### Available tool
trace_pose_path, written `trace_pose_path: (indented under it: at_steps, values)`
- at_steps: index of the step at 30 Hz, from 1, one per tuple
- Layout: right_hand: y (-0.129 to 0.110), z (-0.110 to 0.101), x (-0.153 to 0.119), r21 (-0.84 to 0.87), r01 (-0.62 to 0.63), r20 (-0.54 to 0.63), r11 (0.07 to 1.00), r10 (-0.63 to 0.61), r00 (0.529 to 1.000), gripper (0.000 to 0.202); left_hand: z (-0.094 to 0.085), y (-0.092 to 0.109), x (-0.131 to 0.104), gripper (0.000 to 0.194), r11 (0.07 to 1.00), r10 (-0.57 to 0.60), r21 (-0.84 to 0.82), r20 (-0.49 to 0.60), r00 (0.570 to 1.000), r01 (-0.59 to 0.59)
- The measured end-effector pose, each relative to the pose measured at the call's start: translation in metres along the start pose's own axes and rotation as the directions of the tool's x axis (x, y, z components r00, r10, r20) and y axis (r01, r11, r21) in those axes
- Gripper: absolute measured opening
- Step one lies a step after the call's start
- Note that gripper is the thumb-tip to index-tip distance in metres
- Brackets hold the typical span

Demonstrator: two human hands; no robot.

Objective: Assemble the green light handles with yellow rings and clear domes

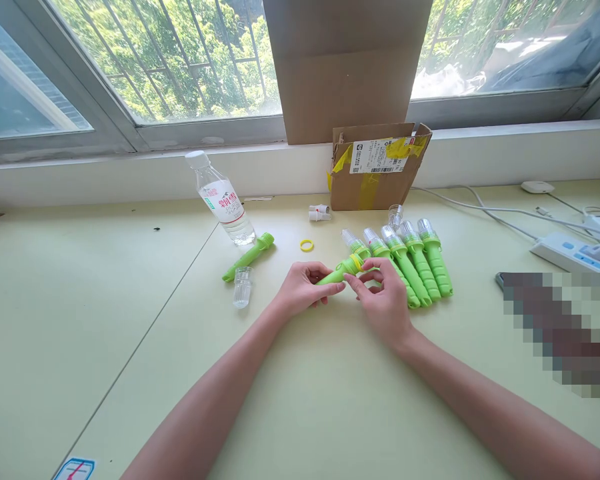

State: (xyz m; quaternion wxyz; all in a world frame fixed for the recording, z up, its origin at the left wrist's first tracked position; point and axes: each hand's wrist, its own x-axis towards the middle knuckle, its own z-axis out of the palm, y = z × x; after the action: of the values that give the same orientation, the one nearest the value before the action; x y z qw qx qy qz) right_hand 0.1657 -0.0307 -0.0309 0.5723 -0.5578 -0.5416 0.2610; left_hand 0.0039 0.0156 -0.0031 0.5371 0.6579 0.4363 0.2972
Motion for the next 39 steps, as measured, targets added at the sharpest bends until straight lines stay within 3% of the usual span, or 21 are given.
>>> trace_pose_path:
  at_steps: [10, 13, 15, 17, 20, 22, 24, 31, 39]
  values:
    - [-0.002, 0.001, -0.001, 0.041, 0.039, -0.007, 0.998, -0.039, 0.999, 0.026, -0.001, 0.0, -0.001, 0.031, 1.0, 0.001, -0.002, 0.053, 0.999, -0.001]
    - [0.0, 0.001, -0.001, 0.036, 0.009, -0.026, 0.999, -0.008, 1.0, 0.029, 0.003, -0.002, 0.0, 0.033, 0.992, 0.072, 0.107, -0.014, 0.997, -0.071]
    - [0.001, 0.001, -0.001, 0.032, 0.002, -0.066, 0.999, 0.0, 0.998, 0.031, 0.007, -0.006, 0.001, 0.035, 0.946, 0.214, 0.275, -0.137, 0.967, -0.17]
    - [0.001, 0.002, -0.001, 0.035, 0.003, -0.102, 0.999, 0.001, 0.995, 0.032, 0.01, -0.01, 0.002, 0.037, 0.848, 0.383, 0.465, -0.208, 0.9, -0.253]
    - [0.0, 0.002, -0.002, 0.036, 0.011, -0.117, 0.999, -0.007, 0.993, 0.033, 0.012, -0.016, 0.002, 0.028, 0.716, 0.527, 0.614, -0.165, 0.833, -0.331]
    - [-0.001, 0.002, -0.002, 0.035, 0.022, -0.111, 0.999, -0.018, 0.994, 0.033, 0.013, -0.018, 0.002, 0.019, 0.697, 0.556, 0.621, -0.152, 0.817, -0.358]
    - [0.0, 0.002, -0.001, 0.031, 0.022, -0.092, 0.999, -0.019, 0.996, 0.033, 0.013, -0.018, 0.002, 0.015, 0.727, 0.542, 0.585, -0.169, 0.823, -0.359]
    - [0.002, -0.001, 0.001, 0.008, -0.017, -0.015, 1.0, 0.017, 1.0, 0.036, 0.012, -0.015, 0.003, 0.018, 0.885, 0.369, 0.379, -0.217, 0.904, -0.27]
    - [0.001, 0.0, 0.001, -0.006, -0.028, 0.01, 1.0, 0.029, 1.0, 0.031, 0.007, -0.013, 0.005, 0.03, 0.956, 0.236, 0.22, -0.191, 0.953, -0.193]
